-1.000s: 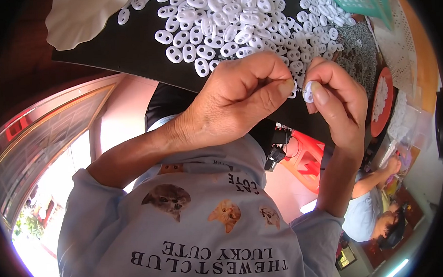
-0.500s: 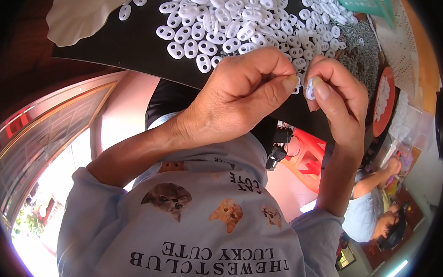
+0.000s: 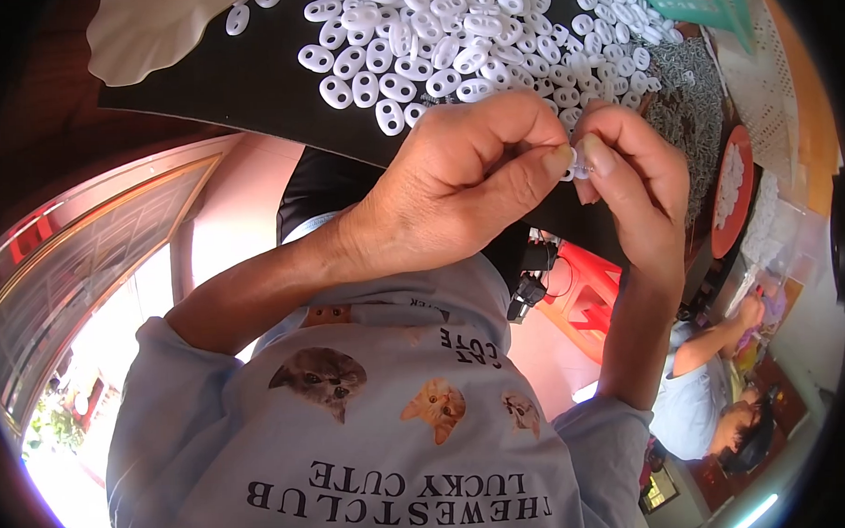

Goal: The recorder is manually assembling small white plastic components by inserting metal pins or rings into them.

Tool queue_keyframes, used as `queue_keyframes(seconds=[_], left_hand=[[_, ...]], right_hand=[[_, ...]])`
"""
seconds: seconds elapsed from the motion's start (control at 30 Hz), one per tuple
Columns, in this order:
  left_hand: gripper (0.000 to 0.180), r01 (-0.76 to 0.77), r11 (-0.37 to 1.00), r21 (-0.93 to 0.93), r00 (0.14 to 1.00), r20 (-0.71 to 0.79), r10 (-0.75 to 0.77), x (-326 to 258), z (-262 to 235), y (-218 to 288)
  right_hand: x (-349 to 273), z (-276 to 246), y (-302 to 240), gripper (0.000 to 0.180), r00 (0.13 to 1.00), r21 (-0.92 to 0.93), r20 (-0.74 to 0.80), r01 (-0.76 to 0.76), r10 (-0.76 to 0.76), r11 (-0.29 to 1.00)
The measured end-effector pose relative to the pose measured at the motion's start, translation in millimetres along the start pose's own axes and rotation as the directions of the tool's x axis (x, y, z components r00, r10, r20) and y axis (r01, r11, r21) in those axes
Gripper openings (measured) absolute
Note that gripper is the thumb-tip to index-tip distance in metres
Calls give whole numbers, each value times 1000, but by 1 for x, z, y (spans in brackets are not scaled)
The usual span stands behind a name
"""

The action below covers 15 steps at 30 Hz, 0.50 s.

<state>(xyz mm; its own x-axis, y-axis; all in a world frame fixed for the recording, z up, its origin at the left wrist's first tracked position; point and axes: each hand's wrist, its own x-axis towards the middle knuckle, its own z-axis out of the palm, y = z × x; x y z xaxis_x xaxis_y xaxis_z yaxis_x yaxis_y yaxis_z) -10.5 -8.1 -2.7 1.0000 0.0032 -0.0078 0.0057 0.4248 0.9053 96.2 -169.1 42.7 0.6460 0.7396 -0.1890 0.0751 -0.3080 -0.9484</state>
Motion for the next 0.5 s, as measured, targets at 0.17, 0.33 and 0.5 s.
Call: queue_keyframes(seconds=[0.17, 0.33, 0.5], left_hand=[[8, -114, 993, -2, 993, 20, 114, -1, 1, -6], [8, -117, 993, 11, 993, 10, 117, -1, 0, -7], [9, -88, 993, -82, 996, -14, 87, -2, 1, -3]], right_hand=[[2, 6, 2, 14, 999, -31, 29, 25, -24, 999], [2, 6, 3, 13, 1000, 19, 8, -5, 4, 1000], [4, 3, 2, 13, 999, 9, -23, 25, -25, 1000]])
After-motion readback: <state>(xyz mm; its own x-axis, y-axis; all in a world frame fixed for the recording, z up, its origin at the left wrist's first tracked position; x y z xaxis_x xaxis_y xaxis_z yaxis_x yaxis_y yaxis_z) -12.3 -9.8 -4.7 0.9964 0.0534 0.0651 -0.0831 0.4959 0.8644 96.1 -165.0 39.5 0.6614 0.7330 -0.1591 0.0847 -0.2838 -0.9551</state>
